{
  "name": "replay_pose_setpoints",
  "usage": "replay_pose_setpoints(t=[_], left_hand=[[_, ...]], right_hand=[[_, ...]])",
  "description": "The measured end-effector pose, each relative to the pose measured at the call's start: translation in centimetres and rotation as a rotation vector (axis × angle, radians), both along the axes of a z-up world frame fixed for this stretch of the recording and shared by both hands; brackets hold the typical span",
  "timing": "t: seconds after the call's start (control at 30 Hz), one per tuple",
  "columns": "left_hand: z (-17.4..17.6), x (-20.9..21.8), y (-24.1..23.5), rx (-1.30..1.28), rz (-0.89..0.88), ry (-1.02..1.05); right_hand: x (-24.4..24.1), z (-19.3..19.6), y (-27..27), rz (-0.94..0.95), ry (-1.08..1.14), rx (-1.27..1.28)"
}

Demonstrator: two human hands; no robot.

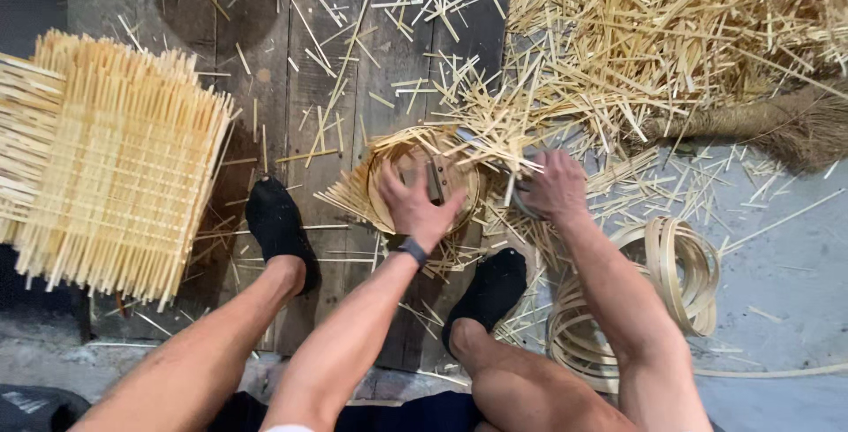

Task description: The person sits on the floor and repeatedly places a circular bamboo frame onto a woven bamboo mat, then uses shears to trim the excess bamboo strips around the frame. The trimmed pieces fall onto the floor, and the process is repeated multiple times.

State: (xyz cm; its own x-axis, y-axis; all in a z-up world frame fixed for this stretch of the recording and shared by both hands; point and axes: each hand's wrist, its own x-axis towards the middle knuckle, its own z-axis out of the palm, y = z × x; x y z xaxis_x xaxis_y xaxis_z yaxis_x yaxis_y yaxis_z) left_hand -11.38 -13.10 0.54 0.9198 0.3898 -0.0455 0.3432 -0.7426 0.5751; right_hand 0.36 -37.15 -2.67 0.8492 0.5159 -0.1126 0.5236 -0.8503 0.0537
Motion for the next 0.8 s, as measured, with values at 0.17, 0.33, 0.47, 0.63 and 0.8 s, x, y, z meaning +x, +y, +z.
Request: replay_pose_setpoints(t=[0.17,0.33,0.47,0.63,0.8], left_hand=[[0.4,0.0,0.2,0.011,-0.104,0.045],[0.7,0.3,1.5,0.026,-0.190,0.054],[0.7,0.3,0.9,0.039,-0.196,0.088],[0.9,0.4,2.1,0.079,-0.312,0.118],[1.1,0.4,3.1,0.037,-0.392,0.152]], right_hand=[[-0.7,-1.6,2.1,-0.031,-0.075,0.122],[-1.3,-1.3,0.8,-0.139,0.201,0.045],[-1.7,-1.7,1.6,-0.018,-0.122,0.141],[-0.3,-2.8,1.1,-0.087,0.157,0.049],[-0.3,-3.1,-0.8,-0.086,0.198,-0.039]])
